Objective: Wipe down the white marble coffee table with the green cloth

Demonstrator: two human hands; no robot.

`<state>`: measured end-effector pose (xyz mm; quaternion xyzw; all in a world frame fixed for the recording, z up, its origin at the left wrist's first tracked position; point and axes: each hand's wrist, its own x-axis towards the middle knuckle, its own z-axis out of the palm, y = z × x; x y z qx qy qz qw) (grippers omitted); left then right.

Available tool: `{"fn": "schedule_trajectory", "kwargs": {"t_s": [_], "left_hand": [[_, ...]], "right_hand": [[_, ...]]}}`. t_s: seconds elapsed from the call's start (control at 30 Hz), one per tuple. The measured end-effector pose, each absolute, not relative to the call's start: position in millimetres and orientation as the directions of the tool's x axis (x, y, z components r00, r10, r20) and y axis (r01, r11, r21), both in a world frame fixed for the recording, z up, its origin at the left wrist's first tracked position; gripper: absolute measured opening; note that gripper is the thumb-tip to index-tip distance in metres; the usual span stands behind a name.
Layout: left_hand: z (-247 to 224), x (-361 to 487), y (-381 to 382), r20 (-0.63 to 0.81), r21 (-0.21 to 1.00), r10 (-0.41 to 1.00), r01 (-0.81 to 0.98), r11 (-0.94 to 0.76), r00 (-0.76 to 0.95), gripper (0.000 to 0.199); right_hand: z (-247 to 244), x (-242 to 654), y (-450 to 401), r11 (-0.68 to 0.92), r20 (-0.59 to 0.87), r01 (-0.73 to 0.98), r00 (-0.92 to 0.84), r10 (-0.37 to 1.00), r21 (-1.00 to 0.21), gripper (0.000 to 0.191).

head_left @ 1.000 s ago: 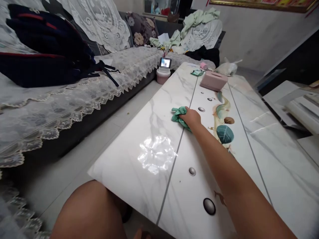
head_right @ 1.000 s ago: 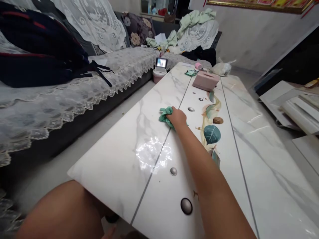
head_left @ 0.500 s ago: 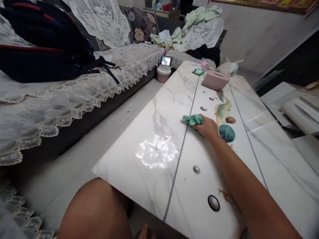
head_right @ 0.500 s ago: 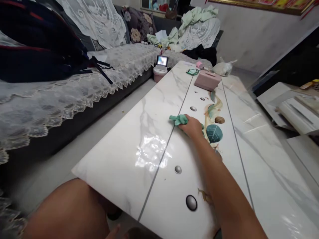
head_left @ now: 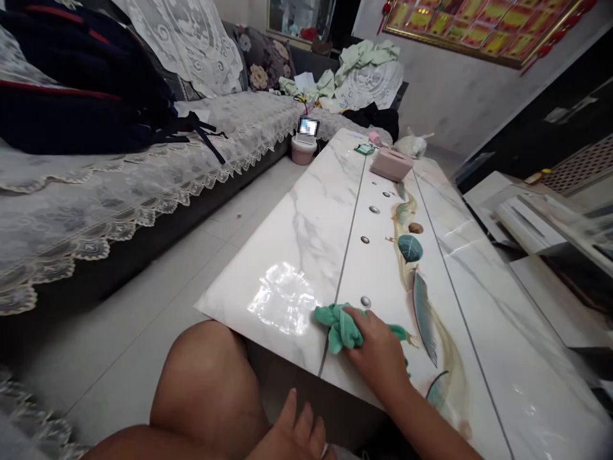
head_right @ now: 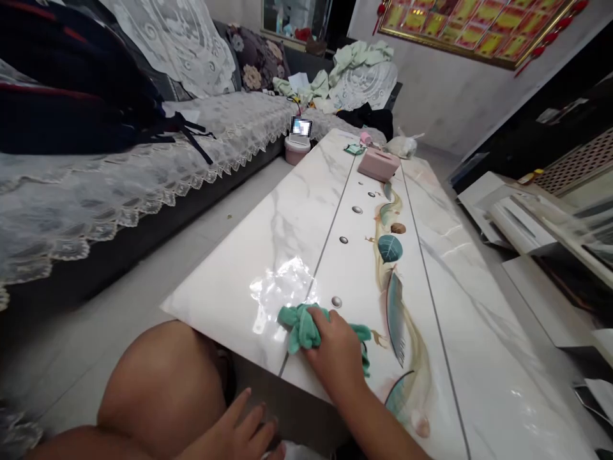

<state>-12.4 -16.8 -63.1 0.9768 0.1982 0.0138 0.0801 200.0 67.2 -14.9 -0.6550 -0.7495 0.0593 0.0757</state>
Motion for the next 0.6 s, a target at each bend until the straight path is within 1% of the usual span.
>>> {"fn": "schedule_trajectory", "kwargs": {"t_s": [0.1, 0.2, 0.3, 0.4, 0.5, 0.53, 0.6], "left_hand": [[-46.8, -7.4, -14.8, -0.071, 0.203, 0.408, 0.413, -0.888, 0.91, 0.032], [-31.9, -3.7, -12.0, -0.168, 0.23, 0.382, 0.413, -0.881, 0.909, 0.031], [-20.0, -1.9, -9.0, -0.208, 0.243, 0.379, 0.423, -0.873, 0.902, 0.032], [-13.9, -0.5, -7.7, -0.264, 0.236, 0.372, 0.434, -0.87, 0.89, 0.034], [-17.0, 0.8, -9.5, -0.299, 0.234, 0.355, 0.429, -0.873, 0.886, 0.035], [-20.2, 0.9, -10.6, -0.283, 0.236, 0.361, 0.429, -0.872, 0.889, 0.035], [-28.4, 0.7, -13.3, -0.229, 0.239, 0.371, 0.421, -0.875, 0.9, 0.034]], "right_hand": [[-25.1, 196.3, 32.7, 0.162, 0.067, 0.978, -0.155, 0.986, -0.132, 0.049], [-34.6, 201.7, 8.1, 0.219, 0.116, 0.974, -0.211, 0.971, -0.058, 0.053], [-42.3, 221.3, -12.5, 0.269, 0.137, 0.962, -0.272, 0.953, 0.041, 0.057], [-46.5, 253.6, -25.8, 0.313, 0.167, 0.94, -0.333, 0.928, 0.136, 0.054], [-46.1, 285.1, -19.8, 0.226, 0.237, 0.946, -0.28, 0.93, 0.231, 0.05], [-44.5, 292.4, -12.5, 0.192, 0.244, 0.952, -0.25, 0.937, 0.24, 0.048], [-38.8, 300.2, 8.4, 0.165, 0.217, 0.964, -0.21, 0.953, 0.21, 0.044]]}}
